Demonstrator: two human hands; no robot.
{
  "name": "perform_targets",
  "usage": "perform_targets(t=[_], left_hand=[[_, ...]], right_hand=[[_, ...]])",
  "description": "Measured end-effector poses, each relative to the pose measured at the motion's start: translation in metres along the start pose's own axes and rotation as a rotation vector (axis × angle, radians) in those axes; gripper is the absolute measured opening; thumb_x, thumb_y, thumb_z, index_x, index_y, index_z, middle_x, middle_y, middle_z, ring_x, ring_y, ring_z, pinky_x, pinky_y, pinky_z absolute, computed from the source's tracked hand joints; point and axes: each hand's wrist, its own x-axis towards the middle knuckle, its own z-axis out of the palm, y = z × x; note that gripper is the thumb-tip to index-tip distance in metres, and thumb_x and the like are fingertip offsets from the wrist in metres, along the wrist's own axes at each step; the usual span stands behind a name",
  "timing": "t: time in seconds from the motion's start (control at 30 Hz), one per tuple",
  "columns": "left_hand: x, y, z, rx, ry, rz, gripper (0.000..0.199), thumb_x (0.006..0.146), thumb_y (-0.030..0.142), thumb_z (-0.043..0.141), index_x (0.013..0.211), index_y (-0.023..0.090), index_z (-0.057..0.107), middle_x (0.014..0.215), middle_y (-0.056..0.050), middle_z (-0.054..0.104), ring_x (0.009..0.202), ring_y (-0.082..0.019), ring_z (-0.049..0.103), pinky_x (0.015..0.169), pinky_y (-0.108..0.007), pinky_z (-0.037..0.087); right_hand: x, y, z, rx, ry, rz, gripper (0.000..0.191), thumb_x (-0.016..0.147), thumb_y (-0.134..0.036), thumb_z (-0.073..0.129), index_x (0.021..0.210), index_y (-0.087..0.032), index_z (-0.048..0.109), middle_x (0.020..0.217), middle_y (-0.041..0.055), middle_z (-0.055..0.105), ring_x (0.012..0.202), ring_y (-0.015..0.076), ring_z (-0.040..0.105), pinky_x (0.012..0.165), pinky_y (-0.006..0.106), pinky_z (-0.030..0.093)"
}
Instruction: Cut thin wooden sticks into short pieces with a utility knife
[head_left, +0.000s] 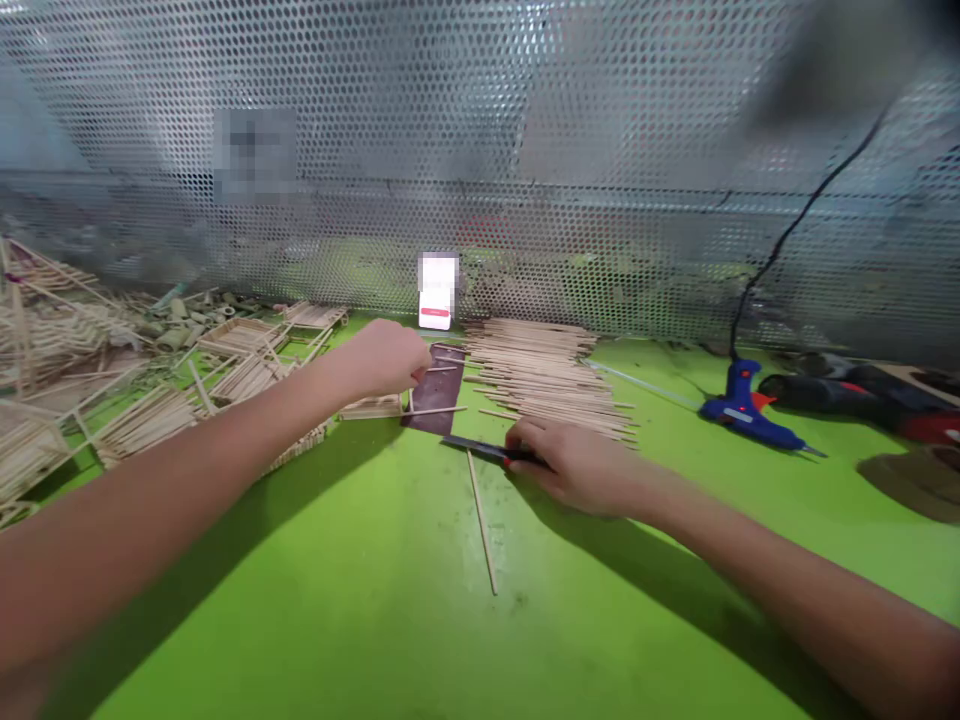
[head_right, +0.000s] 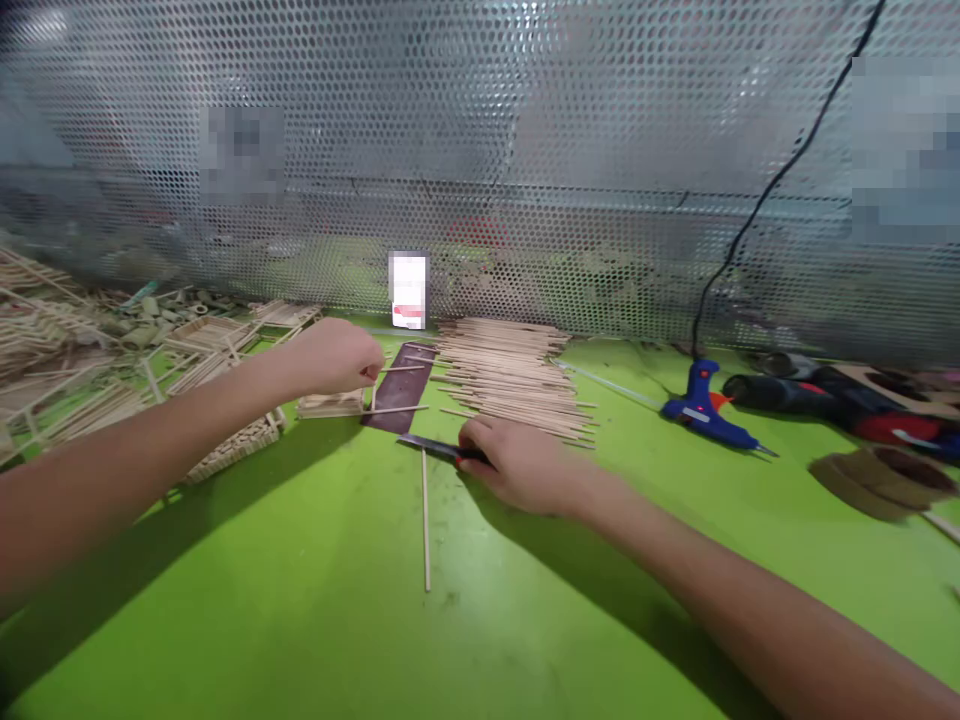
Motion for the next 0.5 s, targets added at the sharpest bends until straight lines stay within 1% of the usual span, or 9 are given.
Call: perform_targets(t=[0.1, 0.17, 0.23, 0.3, 0.37, 0.5], left_hand=[[0.003, -0.001, -0.004, 0.002, 0.020, -0.012, 0.017, 0.086, 0.013, 0.062, 0.073, 0.019, 0.071, 0.071, -0.004, 0.068, 0.059, -0.016, 0.056, 0.061, -0.029, 0.039], [0.005, -0.004, -0.005, -0.016, 0.021, -0.034, 0.017, 0.090, 0.018, 0.063, 0.075, 0.018, 0.071, 0.079, -0.005, 0.072, 0.063, -0.016, 0.060, 0.062, -0.028, 0.040], [0.007, -0.008, -0.006, -0.036, 0.021, -0.058, 0.021, 0.095, 0.025, 0.061, 0.079, 0.018, 0.072, 0.087, -0.005, 0.075, 0.067, -0.017, 0.063, 0.063, -0.027, 0.041], [0.010, -0.011, -0.005, -0.036, 0.020, -0.065, 0.025, 0.099, 0.027, 0.058, 0.084, 0.018, 0.075, 0.094, -0.006, 0.078, 0.072, -0.017, 0.066, 0.064, -0.026, 0.042], [0.012, -0.014, -0.002, -0.026, 0.016, -0.055, 0.025, 0.099, 0.025, 0.056, 0.090, 0.019, 0.078, 0.098, -0.006, 0.080, 0.075, -0.017, 0.067, 0.066, -0.026, 0.043], [0.017, -0.014, 0.005, -0.026, 0.025, -0.024, 0.024, 0.095, 0.022, 0.059, 0.101, 0.026, 0.082, 0.099, -0.005, 0.081, 0.081, -0.018, 0.070, 0.072, -0.026, 0.047]], right_hand=[[0.001, 0.003, 0.004, 0.003, 0.031, 0.046, 0.030, 0.110, -0.039, 0.043, 0.120, -0.019, 0.063, 0.100, 0.0107, 0.074, 0.081, 0.0242, 0.065, 0.067, 0.033, 0.042], [0.002, 0.004, 0.007, -0.004, 0.051, 0.039, 0.034, 0.111, -0.039, 0.040, 0.129, -0.018, 0.061, 0.107, 0.0124, 0.074, 0.085, 0.0254, 0.067, 0.070, 0.035, 0.044], [0.002, 0.005, 0.009, -0.015, 0.066, 0.013, 0.036, 0.111, -0.037, 0.039, 0.134, -0.018, 0.059, 0.111, 0.0129, 0.074, 0.088, 0.0258, 0.067, 0.073, 0.036, 0.046], [0.003, 0.005, 0.009, -0.017, 0.068, -0.020, 0.036, 0.112, -0.037, 0.039, 0.134, -0.018, 0.060, 0.112, 0.0125, 0.073, 0.090, 0.0255, 0.067, 0.075, 0.036, 0.047], [0.003, 0.004, 0.008, -0.007, 0.062, -0.058, 0.036, 0.112, -0.036, 0.038, 0.131, -0.018, 0.062, 0.113, 0.0124, 0.072, 0.091, 0.0251, 0.067, 0.076, 0.037, 0.049], [0.005, 0.003, 0.010, 0.030, 0.065, -0.090, 0.039, 0.112, -0.036, 0.035, 0.130, -0.016, 0.064, 0.118, 0.0143, 0.069, 0.095, 0.0257, 0.066, 0.080, 0.040, 0.051]])
